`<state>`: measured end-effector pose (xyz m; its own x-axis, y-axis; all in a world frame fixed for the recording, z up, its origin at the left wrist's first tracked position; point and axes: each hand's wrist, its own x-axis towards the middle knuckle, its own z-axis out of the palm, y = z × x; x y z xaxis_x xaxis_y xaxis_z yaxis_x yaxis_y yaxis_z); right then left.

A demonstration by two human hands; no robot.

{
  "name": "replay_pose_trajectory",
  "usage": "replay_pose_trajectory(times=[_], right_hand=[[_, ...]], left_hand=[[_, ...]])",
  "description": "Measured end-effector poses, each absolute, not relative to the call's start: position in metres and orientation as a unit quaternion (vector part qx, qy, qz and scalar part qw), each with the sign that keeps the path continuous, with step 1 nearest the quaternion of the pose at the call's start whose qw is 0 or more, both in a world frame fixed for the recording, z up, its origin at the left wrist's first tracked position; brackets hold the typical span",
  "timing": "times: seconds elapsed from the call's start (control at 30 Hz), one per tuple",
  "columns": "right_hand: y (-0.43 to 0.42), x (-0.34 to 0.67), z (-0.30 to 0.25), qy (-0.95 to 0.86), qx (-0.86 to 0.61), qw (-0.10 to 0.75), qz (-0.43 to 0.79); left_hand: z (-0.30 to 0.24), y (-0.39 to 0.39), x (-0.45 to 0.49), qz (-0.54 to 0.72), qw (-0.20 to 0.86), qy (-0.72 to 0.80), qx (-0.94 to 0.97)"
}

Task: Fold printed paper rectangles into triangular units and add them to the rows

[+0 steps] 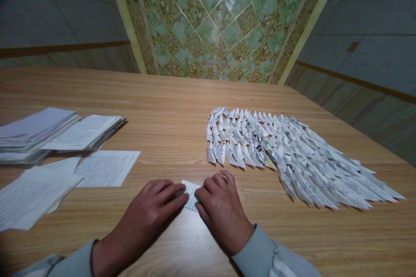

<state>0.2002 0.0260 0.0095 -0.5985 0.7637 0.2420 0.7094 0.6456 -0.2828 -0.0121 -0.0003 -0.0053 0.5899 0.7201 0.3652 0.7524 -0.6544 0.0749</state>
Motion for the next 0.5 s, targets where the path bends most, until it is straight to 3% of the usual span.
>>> replay_pose_trajectory(times=[0.5], right_hand=[[0.025,0.202,0.012,-0.885,-0.438,0.139,0.077]], left_hand=[[-0.013,-0.027,-0.025,-0.175,0.128,-0.423,-0.880]])
